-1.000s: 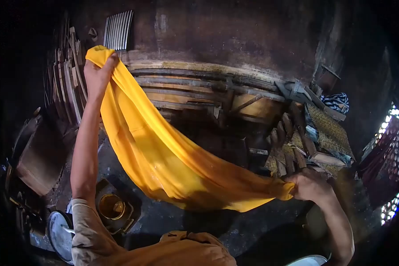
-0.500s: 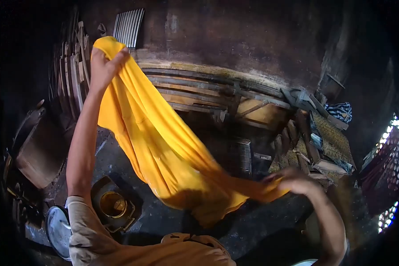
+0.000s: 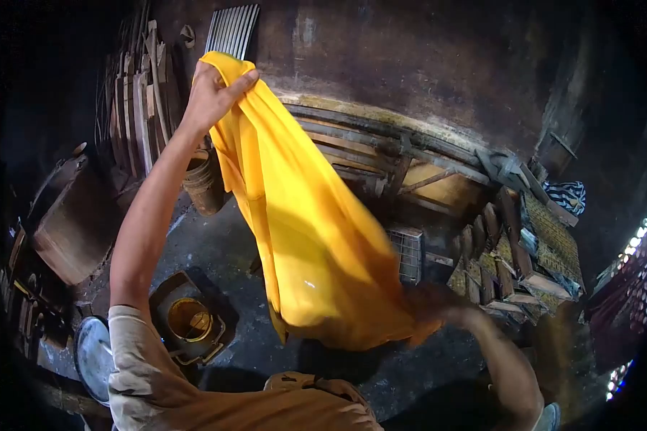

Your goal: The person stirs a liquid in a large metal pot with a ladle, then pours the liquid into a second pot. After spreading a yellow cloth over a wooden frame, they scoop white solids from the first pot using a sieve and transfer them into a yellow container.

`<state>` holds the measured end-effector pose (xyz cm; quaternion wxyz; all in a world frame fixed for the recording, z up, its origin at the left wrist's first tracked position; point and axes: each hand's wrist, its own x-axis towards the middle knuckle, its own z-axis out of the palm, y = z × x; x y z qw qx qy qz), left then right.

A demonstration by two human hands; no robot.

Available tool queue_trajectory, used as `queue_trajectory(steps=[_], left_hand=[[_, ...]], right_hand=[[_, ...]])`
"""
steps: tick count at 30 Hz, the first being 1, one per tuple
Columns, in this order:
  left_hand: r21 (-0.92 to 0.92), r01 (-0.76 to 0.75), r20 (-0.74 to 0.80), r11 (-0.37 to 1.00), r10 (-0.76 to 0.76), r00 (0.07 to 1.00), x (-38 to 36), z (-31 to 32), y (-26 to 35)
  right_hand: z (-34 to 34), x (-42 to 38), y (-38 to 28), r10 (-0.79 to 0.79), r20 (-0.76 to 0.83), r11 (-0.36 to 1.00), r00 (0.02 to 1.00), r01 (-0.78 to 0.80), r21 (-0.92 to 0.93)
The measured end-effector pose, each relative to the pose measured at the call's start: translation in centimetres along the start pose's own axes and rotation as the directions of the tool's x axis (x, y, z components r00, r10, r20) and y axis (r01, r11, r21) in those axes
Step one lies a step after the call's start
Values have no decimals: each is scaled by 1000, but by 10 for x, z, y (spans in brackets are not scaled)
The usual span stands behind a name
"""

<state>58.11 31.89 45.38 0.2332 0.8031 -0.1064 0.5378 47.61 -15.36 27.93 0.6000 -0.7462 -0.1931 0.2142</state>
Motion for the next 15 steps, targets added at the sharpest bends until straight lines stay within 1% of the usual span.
queue_trajectory(steps=[1,2,3,4,5,6,7,8,9,10,11,12,13,14,15], left_hand=[[16,-1,6,1000,0,1000,2,0,1],[101,-27,58,995,21,998,5,-5,-5],[100,-34,68,994,27,997,5,-10,-8],[3,8,87,1000,-8,996,3,-16,-10],[-94,53,109,994,-43,993,2,-22,-13],[-109,71,126,991,-57,990,2,-29,-22],[-127,25,82,992,-14,997,-1,-37,-23],[-21,-151,119,988,153,981,-2,-46,-36],[76,-328,171,942,312,935,-1,-53,-47],[74,-332,175,941,315,933,-5,-57,-47],[156,-412,174,898,386,906,-14,-63,-42],[235,-491,176,839,461,870,-21,-68,-38],[309,-559,103,769,558,824,-37,-61,-52],[366,-499,-21,786,543,839,-58,-50,-73],[432,-343,-83,834,416,906,-75,-42,-82]], right_hand=[[22,-1,-38,80,87,891,993,-32,-453],[23,-6,-51,118,61,646,991,-30,-763],[24,-11,-64,155,34,301,987,-14,-954],[9,-20,-65,94,-45,-21,995,-43,-999],[-4,-28,-78,43,-49,-194,998,-40,-980],[-32,-39,-71,-161,-173,-178,972,-201,-963],[-43,-50,-96,-277,-224,-123,934,-266,-956],[-54,-58,-113,-411,-389,-69,824,-453,-889],[-52,-66,-139,-620,-309,-86,721,-454,-887],[-58,-74,-157,-780,-247,-49,575,-450,-892],[-68,-81,-174,-902,-179,-14,393,-441,-898],[-77,-85,-192,-904,-186,-8,384,-451,-893],[-87,-90,-212,-896,-302,150,325,-419,-895],[-95,-94,-228,-867,-417,302,274,-377,-875],[-92,-96,-237,-862,-450,351,234,-367,-861]])
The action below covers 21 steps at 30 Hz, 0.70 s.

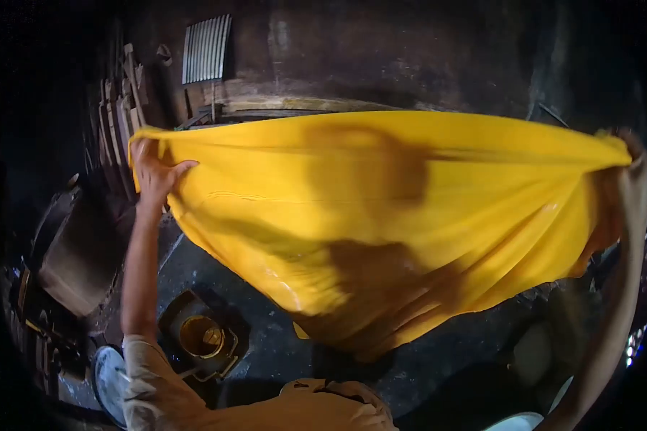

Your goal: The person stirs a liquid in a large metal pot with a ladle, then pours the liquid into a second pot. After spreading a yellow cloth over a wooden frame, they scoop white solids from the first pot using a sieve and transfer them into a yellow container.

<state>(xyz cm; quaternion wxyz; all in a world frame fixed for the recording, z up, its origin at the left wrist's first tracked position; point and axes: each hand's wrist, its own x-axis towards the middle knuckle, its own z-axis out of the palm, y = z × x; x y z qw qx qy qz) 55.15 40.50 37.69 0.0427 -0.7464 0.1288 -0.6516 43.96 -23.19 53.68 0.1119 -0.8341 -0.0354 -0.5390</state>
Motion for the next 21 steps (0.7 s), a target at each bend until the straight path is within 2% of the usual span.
queue_trajectory(steps=[1,2,3,4,5,6,7,8,9,10,11,12,13,14,15,16,17,18,19,20,21], left_hand=[[1,199,-147,980,-196,969,-23,10,3],[-68,560,-79,826,-564,822,-35,14,11],[-16,604,-164,797,-598,785,-49,23,18],[79,692,31,717,-696,717,-64,26,17],[51,610,23,791,-611,791,-89,40,3],[-30,628,57,778,-626,778,-101,49,-6],[-110,646,92,755,-640,763,-112,57,-15],[-226,753,202,618,-727,657,-116,61,-19],[-377,809,408,451,-703,583,-122,68,-24],[-382,811,420,442,-699,579,-134,77,-20],[-281,959,756,42,-605,248,-133,72,2],[-20,951,947,-309,-311,-81,-131,64,23],[30,974,976,-226,-202,-77,-127,53,42],[73,988,992,-134,-93,-86,-123,40,56],[-111,993,993,-32,45,112,-121,31,62],[-99,994,993,-35,54,101,-118,25,62],[-170,955,967,242,230,114,-114,20,60],[-277,833,915,479,397,76,-109,13,59],[-353,711,923,609,350,159,-97,-2,75],[-345,718,925,605,348,151,-95,-9,80],[-314,400,947,861,255,193,-94,-14,83]], right_hand=[[-5,6,-5,45,-26,999,999,-45,26],[-10,9,-17,-2,-79,1000,997,1,-17],[-15,15,-15,-212,-119,960,970,184,-209],[-16,13,-26,-275,-128,945,953,244,-215],[-15,9,-43,-210,-81,959,974,189,-211],[-13,7,-52,-142,-36,969,989,131,-208],[-12,7,-45,-181,2,963,984,177,-202],[-10,10,-20,-272,25,949,962,272,-158],[-7,5,-12,-252,60,947,966,259,-191],[-4,-1,-4,-233,98,942,968,249,-224],[2,-7,15,-211,94,932,973,229,-282],[7,-14,35,-190,88,918,978,208,-336],[8,-21,45,-15,164,898,986,85,-432],[14,-29,86,-115,90,809,989,145,-569],[13,-36,90,-33,113,770,993,97,-630],[11,-45,94,51,131,723,990,53,-688],[10,-54,107,55,144,720,988,60,-692],[10,-63,130,92,229,657,969,114,-746],[10,-72,152,132,308,592,942,174,-787],[11,-84,174,185,286,571,940,134,-810],[12,-95,193,234,261,550,936,94,-830]])
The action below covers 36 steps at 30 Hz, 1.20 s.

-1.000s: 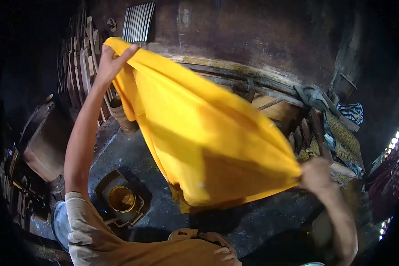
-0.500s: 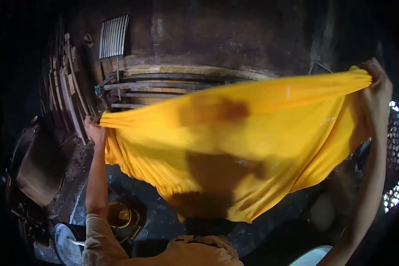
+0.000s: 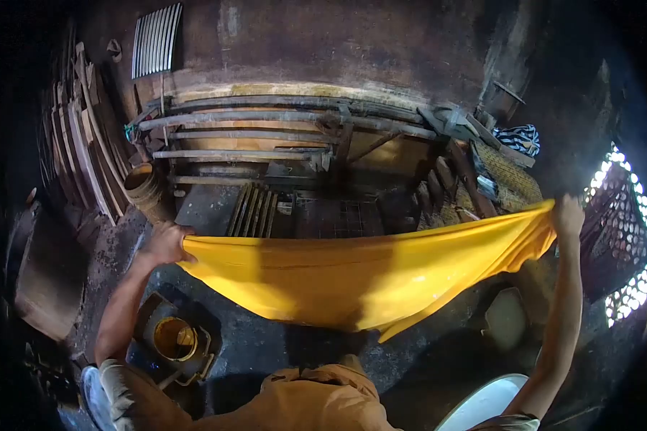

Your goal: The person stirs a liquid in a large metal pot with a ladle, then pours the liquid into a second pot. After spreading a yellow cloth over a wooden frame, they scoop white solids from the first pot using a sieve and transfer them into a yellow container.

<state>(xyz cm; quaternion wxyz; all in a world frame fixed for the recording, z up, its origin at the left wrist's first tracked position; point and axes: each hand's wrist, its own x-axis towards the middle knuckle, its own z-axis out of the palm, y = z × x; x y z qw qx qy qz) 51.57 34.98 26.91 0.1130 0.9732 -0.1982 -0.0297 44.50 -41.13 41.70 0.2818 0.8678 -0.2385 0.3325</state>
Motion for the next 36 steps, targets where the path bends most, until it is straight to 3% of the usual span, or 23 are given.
queue_trajectory(steps=[1,2,3,5,7,8,9,10,11,12,13,14,16,18,20,21,24,27,29,31,33,35,36], left_hand=[[400,71,-99,914,-33,995,-1,1,2],[383,130,-227,915,-43,973,0,22,-23],[383,136,-224,914,-51,973,-5,28,-26],[360,326,-490,874,-120,863,-11,38,-25],[261,564,-549,784,-360,754,-14,56,-13],[270,558,-584,785,-327,743,-20,75,-18],[282,553,-617,784,-293,730,-23,89,-24],[-250,510,-421,823,-567,708,-19,83,-9],[-711,429,-110,557,-691,715,-14,78,7],[-941,289,71,175,-734,676,-7,101,0],[-986,165,94,35,-696,712,0,107,6],[-1000,8,7,-2,-679,734,10,106,17],[-963,-253,-136,-90,-649,748,30,90,44],[-934,-337,-180,-118,-660,729,44,80,49],[-895,-398,-163,-199,-686,709,58,69,47],[-884,-398,-135,-244,-682,719,67,60,50],[-937,-321,-174,-139,-612,772,101,31,63],[-955,-295,-270,23,-477,836,148,9,62],[-952,-303,-287,53,-506,814,180,6,39],[-933,-358,-328,36,-497,803,217,3,18],[-909,-404,-347,-104,-352,869,256,-1,5],[-958,-253,-288,137,-464,838,297,2,-21],[-971,-199,-239,133,-489,839,317,3,-19]], right_hand=[[11,-9,4,23,95,997,995,-16,-74],[15,-22,3,10,127,993,992,5,-117],[51,-27,24,6,189,994,982,16,-112],[79,-49,31,56,216,995,975,-37,-94],[154,-67,52,187,100,955,977,-205,213],[141,-67,43,215,538,615,815,-541,574],[115,-71,20,-39,835,89,549,-830,551],[123,-86,3,-65,700,-71,711,-703,707],[107,-85,-18,1,750,-253,662,-725,640],[92,-82,-41,39,707,-426,706,-628,651],[90,-79,-54,90,669,-581,738,-507,637],[116,-76,-40,-56,628,-664,776,-499,557],[111,-64,-47,-152,547,-713,823,-475,516],[115,-48,-52,-201,532,-739,823,-484,469],[119,-32,-58,-121,613,-772,781,-462,436],[127,-22,-58,-171,540,-758,824,-460,463],[140,10,-70,-166,457,-736,874,-418,532],[153,43,-90,-64,543,-717,838,-417,559],[175,63,-103,-106,454,-710,884,-388,589],[199,89,-118,-106,451,-666,886,-400,630],[233,114,-140,-107,424,-701,899,-371,609],[271,142,-165,-115,446,-683,888,-396,613],[277,149,-183,-91,476,-682,874,-403,610]])
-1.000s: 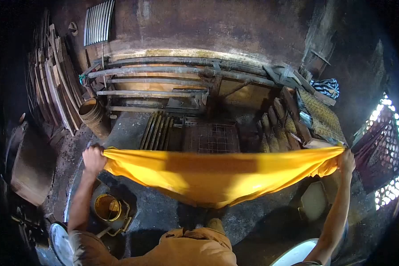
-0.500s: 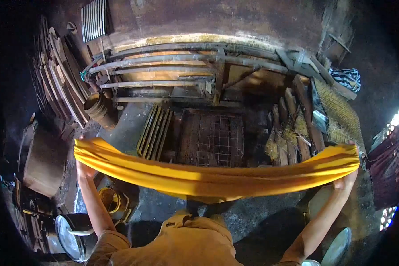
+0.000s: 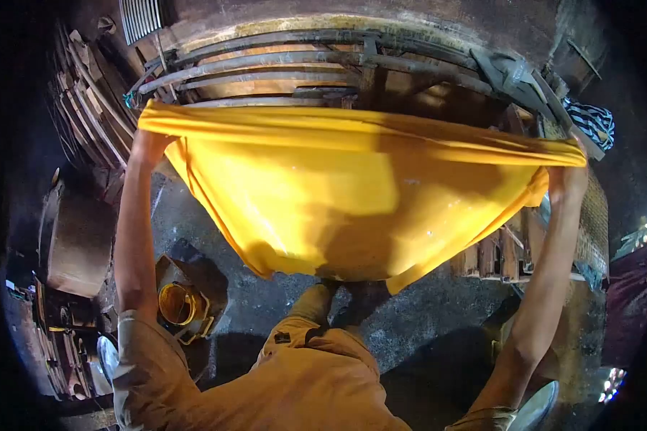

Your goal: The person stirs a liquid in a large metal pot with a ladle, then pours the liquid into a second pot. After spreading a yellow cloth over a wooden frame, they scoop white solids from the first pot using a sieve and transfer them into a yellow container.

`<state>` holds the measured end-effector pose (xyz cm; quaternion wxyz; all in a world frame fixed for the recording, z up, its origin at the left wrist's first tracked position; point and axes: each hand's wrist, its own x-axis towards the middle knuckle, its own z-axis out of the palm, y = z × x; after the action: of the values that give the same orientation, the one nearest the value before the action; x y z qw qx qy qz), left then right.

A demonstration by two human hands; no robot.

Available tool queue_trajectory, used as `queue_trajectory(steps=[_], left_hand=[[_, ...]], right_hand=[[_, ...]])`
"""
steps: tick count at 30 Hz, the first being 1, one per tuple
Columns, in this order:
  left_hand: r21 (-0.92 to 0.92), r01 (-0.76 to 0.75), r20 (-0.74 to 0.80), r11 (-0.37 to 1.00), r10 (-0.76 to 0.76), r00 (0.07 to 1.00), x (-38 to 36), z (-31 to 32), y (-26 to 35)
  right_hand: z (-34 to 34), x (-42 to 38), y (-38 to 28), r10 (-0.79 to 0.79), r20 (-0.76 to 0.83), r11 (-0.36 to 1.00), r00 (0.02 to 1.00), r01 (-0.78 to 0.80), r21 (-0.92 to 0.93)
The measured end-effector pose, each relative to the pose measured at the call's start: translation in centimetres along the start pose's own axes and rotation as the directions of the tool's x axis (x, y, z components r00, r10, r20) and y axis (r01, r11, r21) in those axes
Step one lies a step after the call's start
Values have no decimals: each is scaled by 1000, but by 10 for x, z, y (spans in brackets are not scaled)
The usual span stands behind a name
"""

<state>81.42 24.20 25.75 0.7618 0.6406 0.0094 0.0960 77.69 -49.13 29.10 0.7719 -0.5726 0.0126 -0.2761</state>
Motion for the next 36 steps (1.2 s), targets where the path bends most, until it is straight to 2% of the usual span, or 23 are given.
queue_trajectory(steps=[1,3,5,7,8,9,11,13,14,15,17,19,21,23,25,26,27,29,30,32,33,34,36], left_hand=[[22,52,-20,998,-52,998,17,11,-4],[63,70,59,996,-74,996,60,10,-32],[101,155,7,983,-156,988,102,13,-64],[53,248,6,967,-249,969,152,12,-107],[28,269,-18,963,-269,963,166,22,-120],[26,250,-12,968,-249,968,192,15,-151],[11,298,-30,954,-298,954,241,3,-211],[15,292,-16,956,-291,956,266,7,-250],[23,283,1,959,-283,959,276,13,-267],[21,289,1,957,-289,957,288,23,-281],[120,470,-144,874,-453,880,313,35,-312],[111,517,-153,849,-500,853,335,34,-349],[151,558,-154,816,-538,829,347,39,-382],[171,561,-162,810,-538,827,353,44,-416],[171,630,-242,757,-587,772,366,43,-450],[235,659,-144,714,-645,750,374,38,-462],[234,660,-147,713,-645,749,378,38,-474],[177,611,-236,772,-569,788,378,40,-497],[176,611,-238,772,-569,787,377,39,-509],[339,574,-168,745,-552,816,369,36,-530],[340,574,-171,745,-551,817,361,33,-538],[326,595,-201,735,-561,803,347,30,-552],[307,627,-258,716,-571,779,315,16,-583]], right_hand=[[7,17,17,20,-46,999,999,-22,-34],[25,32,52,1,-91,994,996,-10,-109],[31,55,93,26,-85,994,996,-35,-101],[30,80,142,32,89,997,995,-26,-68],[24,98,180,-74,115,997,991,70,42],[43,109,190,104,-165,986,981,-123,-110],[29,139,253,102,-115,993,988,-108,-46],[52,158,287,255,-340,960,905,-280,-26],[28,175,322,360,-313,931,879,-361,57],[35,180,338,362,-316,930,877,-365,52],[47,187,379,269,-381,917,884,-356,-179],[43,202,420,332,-408,906,851,-408,-114],[35,214,465,341,-559,840,756,-512,-181],[27,217,506,350,-524,841,777,-506,-190],[22,222,541,381,-516,814,767,-543,-205],[28,220,552,384,-549,809,743,-557,-188],[12,224,576,386,-547,808,742,-559,-188],[-17,225,621,420,-426,790,802,-553,-264],[-19,221,635,421,-424,790,802,-554,-264],[-25,208,657,411,-278,780,868,-493,-386],[-38,196,678,413,-277,781,868,-493,-384],[-59,179,706,349,-181,687,920,-382,-618],[-70,140,707,399,-128,407,908,-300,-863]])
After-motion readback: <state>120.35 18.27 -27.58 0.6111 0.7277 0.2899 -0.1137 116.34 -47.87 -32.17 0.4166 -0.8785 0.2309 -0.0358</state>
